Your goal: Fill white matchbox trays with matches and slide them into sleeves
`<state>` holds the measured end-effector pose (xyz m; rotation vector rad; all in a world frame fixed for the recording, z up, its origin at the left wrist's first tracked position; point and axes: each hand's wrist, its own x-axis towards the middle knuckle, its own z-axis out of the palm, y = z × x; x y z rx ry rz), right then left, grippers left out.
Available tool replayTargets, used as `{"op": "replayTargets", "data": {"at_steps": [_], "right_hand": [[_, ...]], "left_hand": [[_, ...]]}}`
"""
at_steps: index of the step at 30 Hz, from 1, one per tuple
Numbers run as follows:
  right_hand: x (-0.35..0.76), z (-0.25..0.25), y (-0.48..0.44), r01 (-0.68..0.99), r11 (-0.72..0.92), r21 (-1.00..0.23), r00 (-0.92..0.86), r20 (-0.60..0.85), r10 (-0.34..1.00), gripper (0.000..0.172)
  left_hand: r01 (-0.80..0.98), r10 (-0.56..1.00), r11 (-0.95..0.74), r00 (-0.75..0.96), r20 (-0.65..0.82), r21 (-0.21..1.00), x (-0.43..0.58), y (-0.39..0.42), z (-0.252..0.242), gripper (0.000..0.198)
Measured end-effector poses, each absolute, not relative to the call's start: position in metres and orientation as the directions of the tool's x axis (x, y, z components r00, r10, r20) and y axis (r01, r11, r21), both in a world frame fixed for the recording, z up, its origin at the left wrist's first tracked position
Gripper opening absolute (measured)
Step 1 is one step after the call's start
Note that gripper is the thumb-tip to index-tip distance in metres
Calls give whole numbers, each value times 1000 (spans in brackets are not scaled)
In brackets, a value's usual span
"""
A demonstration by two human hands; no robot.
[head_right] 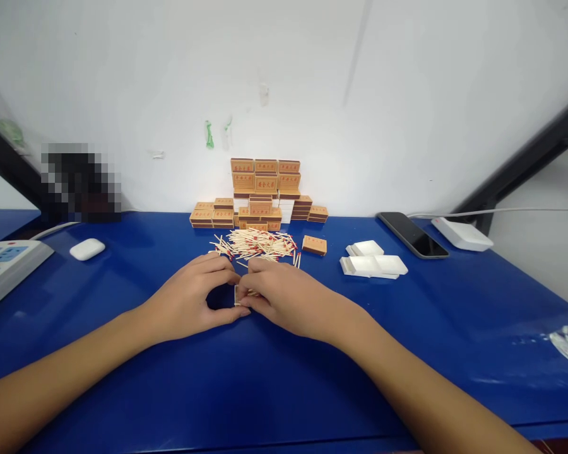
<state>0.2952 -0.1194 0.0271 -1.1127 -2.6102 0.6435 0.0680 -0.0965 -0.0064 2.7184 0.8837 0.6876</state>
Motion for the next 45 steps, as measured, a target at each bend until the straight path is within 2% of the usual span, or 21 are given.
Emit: {"op": "replayTargets", "data": {"at_steps": [12, 18, 22, 26, 29, 32, 35, 39, 42, 45], "right_hand": [[291, 22, -121, 582, 636, -506, -725, 32, 688, 11], [295, 29, -120, 610, 604, -513, -688, 35, 724, 12], [299, 29, -117, 643, 637, -426, -653, 129, 746, 13], [301, 29, -115, 662, 652, -369, -665, 111, 738, 17], [310, 36, -112, 693, 642, -328, -596, 240, 766, 20], [328, 42, -104, 757, 589, -281, -509, 312, 802, 20], [345, 41, -96, 807, 539, -242, -512, 169, 842, 18], [350, 32, -92, 814, 498, -298, -532, -41, 845, 10], [347, 29, -93, 820, 463, -338, -518, -94, 850, 10], [343, 32, -95, 799, 494, -343, -540, -50, 840, 11]], "left_hand": [[464, 557, -828, 745, 367, 315, 68, -95, -7, 28], [465, 557, -828, 748, 362, 315, 67, -94, -8, 32], [483, 571, -819, 741, 352, 310, 68, -96, -7, 35], [468, 559, -828, 736, 382, 308, 68, -97, -5, 33], [453, 553, -833, 705, 444, 318, 68, -97, -4, 32], [461, 577, -816, 697, 426, 349, 68, -97, -4, 31], [464, 591, -804, 694, 411, 372, 68, -97, -4, 31], [465, 596, -800, 687, 416, 378, 68, -99, -4, 31], [455, 591, -804, 682, 432, 381, 68, -100, -4, 31], [464, 608, -790, 674, 420, 400, 68, -99, -4, 30]]}}
